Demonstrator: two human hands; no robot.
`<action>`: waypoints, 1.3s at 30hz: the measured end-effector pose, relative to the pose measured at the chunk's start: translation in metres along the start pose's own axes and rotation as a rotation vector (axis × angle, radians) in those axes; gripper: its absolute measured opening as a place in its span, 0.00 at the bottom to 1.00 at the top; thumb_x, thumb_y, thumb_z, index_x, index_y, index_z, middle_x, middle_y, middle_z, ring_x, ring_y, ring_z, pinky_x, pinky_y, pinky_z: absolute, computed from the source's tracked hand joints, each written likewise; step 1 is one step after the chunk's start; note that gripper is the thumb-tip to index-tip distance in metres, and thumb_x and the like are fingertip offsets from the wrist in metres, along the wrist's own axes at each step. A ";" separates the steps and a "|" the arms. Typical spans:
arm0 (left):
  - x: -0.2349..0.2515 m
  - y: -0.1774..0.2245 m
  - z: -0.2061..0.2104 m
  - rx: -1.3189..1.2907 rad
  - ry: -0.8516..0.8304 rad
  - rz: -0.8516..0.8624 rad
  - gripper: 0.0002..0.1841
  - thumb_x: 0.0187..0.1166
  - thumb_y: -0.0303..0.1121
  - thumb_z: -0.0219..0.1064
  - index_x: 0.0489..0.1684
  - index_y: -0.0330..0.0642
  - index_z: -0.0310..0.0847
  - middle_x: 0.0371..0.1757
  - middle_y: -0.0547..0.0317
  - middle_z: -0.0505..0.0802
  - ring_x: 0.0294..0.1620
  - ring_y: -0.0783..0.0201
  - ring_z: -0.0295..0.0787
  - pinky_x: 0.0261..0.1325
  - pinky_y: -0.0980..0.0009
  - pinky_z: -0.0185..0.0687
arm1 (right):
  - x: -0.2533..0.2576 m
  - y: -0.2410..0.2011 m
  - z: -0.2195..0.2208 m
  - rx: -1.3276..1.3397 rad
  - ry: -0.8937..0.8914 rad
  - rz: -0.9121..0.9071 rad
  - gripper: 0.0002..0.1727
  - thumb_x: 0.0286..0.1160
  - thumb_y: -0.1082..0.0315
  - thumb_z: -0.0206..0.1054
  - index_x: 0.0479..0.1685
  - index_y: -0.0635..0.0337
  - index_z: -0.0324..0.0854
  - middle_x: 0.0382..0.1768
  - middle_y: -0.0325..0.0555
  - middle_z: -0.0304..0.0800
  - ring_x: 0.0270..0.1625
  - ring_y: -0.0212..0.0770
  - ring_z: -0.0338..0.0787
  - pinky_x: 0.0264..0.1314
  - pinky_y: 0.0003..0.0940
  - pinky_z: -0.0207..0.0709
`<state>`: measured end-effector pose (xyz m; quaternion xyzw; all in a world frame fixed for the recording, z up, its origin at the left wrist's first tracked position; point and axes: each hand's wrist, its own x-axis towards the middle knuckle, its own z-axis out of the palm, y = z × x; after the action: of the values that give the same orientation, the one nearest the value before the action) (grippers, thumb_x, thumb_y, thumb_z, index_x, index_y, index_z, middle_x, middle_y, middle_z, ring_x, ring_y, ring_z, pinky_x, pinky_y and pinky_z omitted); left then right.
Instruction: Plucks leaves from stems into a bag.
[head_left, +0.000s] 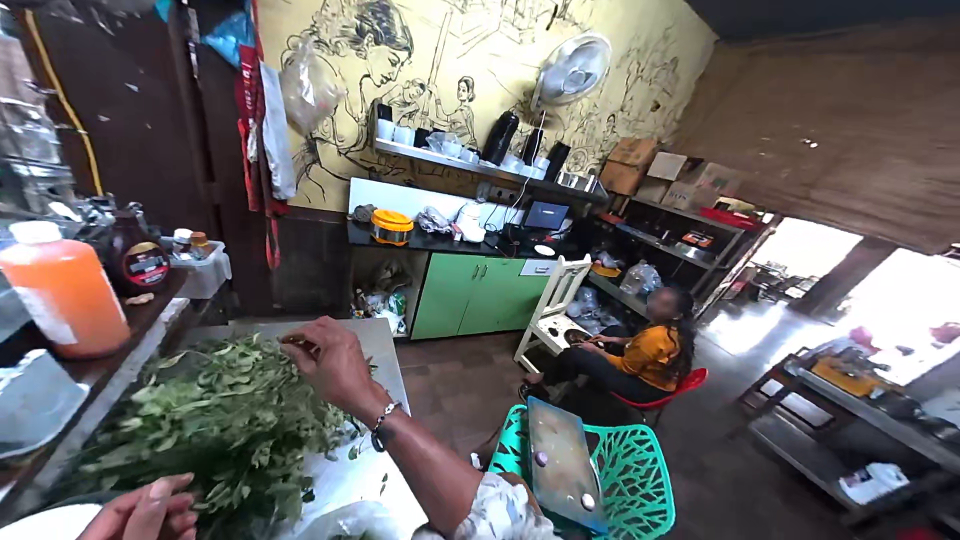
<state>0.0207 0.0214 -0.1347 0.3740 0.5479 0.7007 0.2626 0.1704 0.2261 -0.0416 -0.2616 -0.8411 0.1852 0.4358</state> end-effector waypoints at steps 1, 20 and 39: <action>-0.001 -0.002 0.000 0.014 -0.005 0.006 0.13 0.93 0.37 0.52 0.50 0.39 0.79 0.31 0.69 0.92 0.26 0.71 0.90 0.30 0.71 0.90 | -0.007 0.008 0.005 -0.026 -0.062 0.036 0.09 0.79 0.68 0.71 0.50 0.60 0.92 0.48 0.49 0.93 0.49 0.42 0.93 0.57 0.41 0.87; -0.009 -0.018 0.018 0.213 -0.067 0.110 0.21 0.86 0.41 0.65 0.70 0.37 0.83 0.61 0.51 0.88 0.43 0.68 0.90 0.37 0.70 0.90 | -0.103 -0.017 0.050 0.103 -0.058 0.109 0.13 0.78 0.72 0.69 0.56 0.59 0.93 0.51 0.48 0.95 0.53 0.39 0.94 0.63 0.36 0.88; -0.005 -0.026 0.028 0.114 -0.097 0.119 0.11 0.80 0.29 0.71 0.54 0.34 0.84 0.46 0.61 0.95 0.37 0.72 0.91 0.34 0.73 0.90 | -0.138 -0.018 0.067 0.098 0.029 -0.054 0.10 0.72 0.75 0.70 0.48 0.60 0.94 0.47 0.44 0.98 0.53 0.40 0.95 0.64 0.39 0.86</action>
<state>0.0453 0.0399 -0.1574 0.4536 0.5505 0.6638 0.2249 0.1761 0.1235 -0.1565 -0.2195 -0.8314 0.2105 0.4651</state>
